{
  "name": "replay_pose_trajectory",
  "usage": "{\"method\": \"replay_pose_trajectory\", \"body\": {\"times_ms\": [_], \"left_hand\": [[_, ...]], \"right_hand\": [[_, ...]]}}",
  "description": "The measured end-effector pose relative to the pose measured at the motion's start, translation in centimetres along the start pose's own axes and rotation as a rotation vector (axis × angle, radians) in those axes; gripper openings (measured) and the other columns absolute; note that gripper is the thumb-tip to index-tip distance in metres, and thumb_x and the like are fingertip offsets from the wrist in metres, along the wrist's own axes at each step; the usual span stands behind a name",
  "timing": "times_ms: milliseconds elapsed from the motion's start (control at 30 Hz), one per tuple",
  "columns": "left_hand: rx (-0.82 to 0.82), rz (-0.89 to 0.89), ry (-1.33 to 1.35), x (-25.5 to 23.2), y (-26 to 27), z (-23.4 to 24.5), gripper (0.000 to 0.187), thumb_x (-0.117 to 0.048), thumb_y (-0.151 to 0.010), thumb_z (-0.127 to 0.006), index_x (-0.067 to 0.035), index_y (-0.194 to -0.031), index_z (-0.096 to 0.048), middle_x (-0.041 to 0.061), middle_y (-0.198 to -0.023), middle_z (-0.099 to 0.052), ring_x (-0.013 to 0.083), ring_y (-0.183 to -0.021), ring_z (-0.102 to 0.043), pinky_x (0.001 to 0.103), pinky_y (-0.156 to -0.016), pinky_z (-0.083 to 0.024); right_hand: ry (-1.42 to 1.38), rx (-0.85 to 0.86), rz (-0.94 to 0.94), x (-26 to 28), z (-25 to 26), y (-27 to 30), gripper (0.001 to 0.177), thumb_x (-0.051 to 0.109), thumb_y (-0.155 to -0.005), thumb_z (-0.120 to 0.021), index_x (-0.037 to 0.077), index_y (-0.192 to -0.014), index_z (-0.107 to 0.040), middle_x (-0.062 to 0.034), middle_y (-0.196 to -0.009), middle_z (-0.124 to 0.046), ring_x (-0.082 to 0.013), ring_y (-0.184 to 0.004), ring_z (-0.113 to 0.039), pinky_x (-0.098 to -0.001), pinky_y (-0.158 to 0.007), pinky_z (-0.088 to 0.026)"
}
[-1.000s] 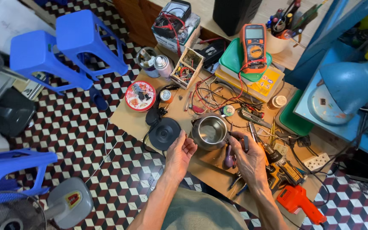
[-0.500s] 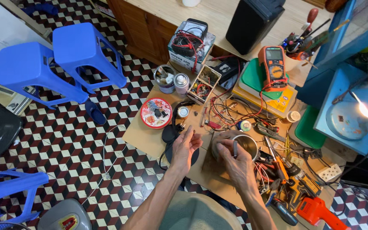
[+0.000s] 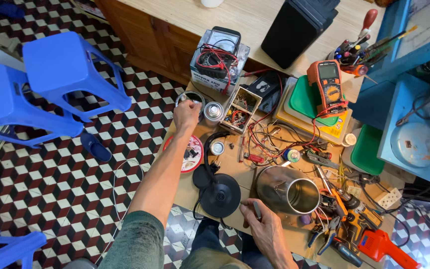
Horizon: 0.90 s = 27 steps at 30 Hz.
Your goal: The person disassembles a stainless steel electric kettle, removes a small component, cleans it with a cloth, and reassembles the kettle using a cordless drill to tighten screws. The person also uses pliers and a screwdriver during the process.
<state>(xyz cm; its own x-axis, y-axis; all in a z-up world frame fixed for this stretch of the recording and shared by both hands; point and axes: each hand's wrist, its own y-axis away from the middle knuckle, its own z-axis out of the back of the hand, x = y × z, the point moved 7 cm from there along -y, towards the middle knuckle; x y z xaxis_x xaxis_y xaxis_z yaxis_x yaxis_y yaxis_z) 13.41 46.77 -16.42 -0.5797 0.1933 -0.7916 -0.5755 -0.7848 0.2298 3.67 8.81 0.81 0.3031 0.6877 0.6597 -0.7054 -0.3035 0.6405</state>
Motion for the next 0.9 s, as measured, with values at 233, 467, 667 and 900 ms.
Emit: {"method": "replay_pose_trajectory", "body": {"times_ms": [233, 467, 667, 900], "left_hand": [[-0.093, -0.064, -0.054, 2.1, -1.7, -0.9, 0.021, -0.024, -0.085, -0.079, -0.004, -0.082, -0.073, 0.014, -0.079, -0.075, 0.0271, -0.072, -0.072, 0.038, -0.069, -0.057], [0.069, 0.198, 0.866, 1.1, 1.2, 2.0, 0.021, -0.023, -0.092, -0.078, -0.003, -0.090, -0.070, 0.001, -0.072, -0.064, 0.0088, -0.060, -0.052, 0.023, -0.056, -0.042], [0.181, 0.245, 1.168, 0.4, 2.6, 3.4, 0.022, -0.023, -0.090, -0.080, -0.006, -0.096, -0.067, 0.000, -0.084, -0.070, 0.0072, -0.073, -0.064, 0.020, -0.067, -0.052], [0.186, 0.379, 1.182, 2.8, 0.9, 3.1, 0.034, -0.025, -0.090, -0.078, -0.007, -0.114, -0.062, 0.004, -0.104, -0.070, 0.0106, -0.094, -0.066, 0.026, -0.080, -0.054]], "right_hand": [[-0.047, -0.028, -0.044, 0.6, -0.1, -1.0, 0.032, 0.030, -0.093, -0.067, 0.004, -0.110, -0.073, -0.0077, -0.069, -0.066, -0.0126, -0.066, -0.060, -0.0304, -0.063, -0.050], [0.036, 0.022, 0.042, 5.4, -2.1, -3.0, 0.031, 0.030, -0.094, -0.065, 0.007, -0.113, -0.074, -0.0089, -0.068, -0.065, -0.0137, -0.063, -0.056, -0.0308, -0.060, -0.048], [-0.064, 0.103, 0.136, 7.0, -4.2, -4.8, 0.032, 0.030, -0.095, -0.063, 0.005, -0.110, -0.075, -0.0048, -0.068, -0.065, -0.0100, -0.067, -0.061, -0.0287, -0.062, -0.049], [-0.037, 0.110, 0.095, 5.5, -4.5, -5.2, 0.034, 0.034, -0.095, -0.063, 0.007, -0.112, -0.076, -0.0026, -0.067, -0.063, -0.0103, -0.063, -0.052, -0.0296, -0.058, -0.043]]}}
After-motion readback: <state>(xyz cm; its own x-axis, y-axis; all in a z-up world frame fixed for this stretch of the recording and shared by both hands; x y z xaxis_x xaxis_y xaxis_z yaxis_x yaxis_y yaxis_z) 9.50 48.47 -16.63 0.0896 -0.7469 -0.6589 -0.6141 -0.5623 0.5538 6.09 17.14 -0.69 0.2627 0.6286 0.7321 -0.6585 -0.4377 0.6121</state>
